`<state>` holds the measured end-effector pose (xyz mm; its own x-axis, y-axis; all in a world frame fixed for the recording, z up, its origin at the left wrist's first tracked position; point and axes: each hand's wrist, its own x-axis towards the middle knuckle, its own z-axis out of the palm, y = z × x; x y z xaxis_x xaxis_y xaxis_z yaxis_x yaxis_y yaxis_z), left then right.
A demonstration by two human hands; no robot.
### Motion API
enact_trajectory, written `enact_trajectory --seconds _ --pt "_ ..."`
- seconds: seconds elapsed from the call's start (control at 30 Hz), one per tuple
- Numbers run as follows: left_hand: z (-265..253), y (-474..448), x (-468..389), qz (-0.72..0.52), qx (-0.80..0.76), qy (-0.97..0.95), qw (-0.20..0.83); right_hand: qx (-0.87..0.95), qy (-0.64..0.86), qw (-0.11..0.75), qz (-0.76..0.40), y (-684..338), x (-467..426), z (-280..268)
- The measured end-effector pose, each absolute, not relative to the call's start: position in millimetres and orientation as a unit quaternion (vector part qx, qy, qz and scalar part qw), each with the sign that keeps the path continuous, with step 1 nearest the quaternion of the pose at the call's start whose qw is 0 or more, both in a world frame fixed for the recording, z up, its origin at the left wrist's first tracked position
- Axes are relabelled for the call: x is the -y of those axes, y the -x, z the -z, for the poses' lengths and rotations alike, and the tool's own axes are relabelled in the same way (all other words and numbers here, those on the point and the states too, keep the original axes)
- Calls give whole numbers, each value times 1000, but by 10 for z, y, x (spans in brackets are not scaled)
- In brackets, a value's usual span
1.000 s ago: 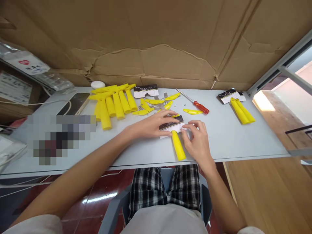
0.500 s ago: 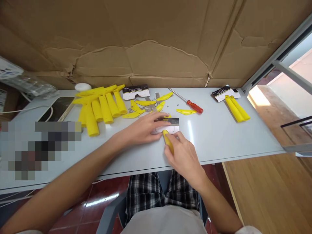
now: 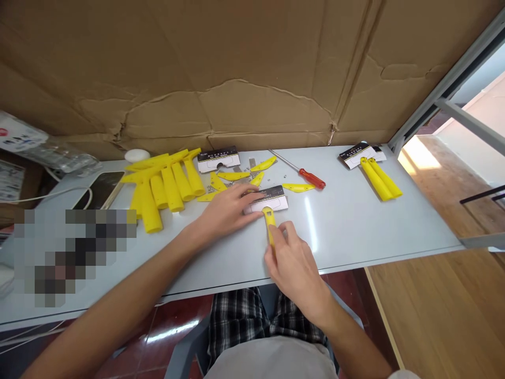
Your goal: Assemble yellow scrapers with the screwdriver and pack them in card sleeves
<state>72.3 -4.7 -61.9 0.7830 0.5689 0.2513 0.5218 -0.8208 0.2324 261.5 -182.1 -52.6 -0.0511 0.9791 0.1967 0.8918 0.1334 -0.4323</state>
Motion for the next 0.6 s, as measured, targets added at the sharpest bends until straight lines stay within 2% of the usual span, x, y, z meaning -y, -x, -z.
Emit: enact_trajectory --seconds 0.23,0.4,0.6 --pt "630 -671 -49 -147 -266 -950 76 728 643 222 -86 -2610 1841 540" --pt "650 -646 -118 -137 -251 -954 86 720 665 185 -67 -2609 1804 537" --pt "483 -604 -74 -133 -237 -959 87 717 670 178 -66 -2635 1816 504"
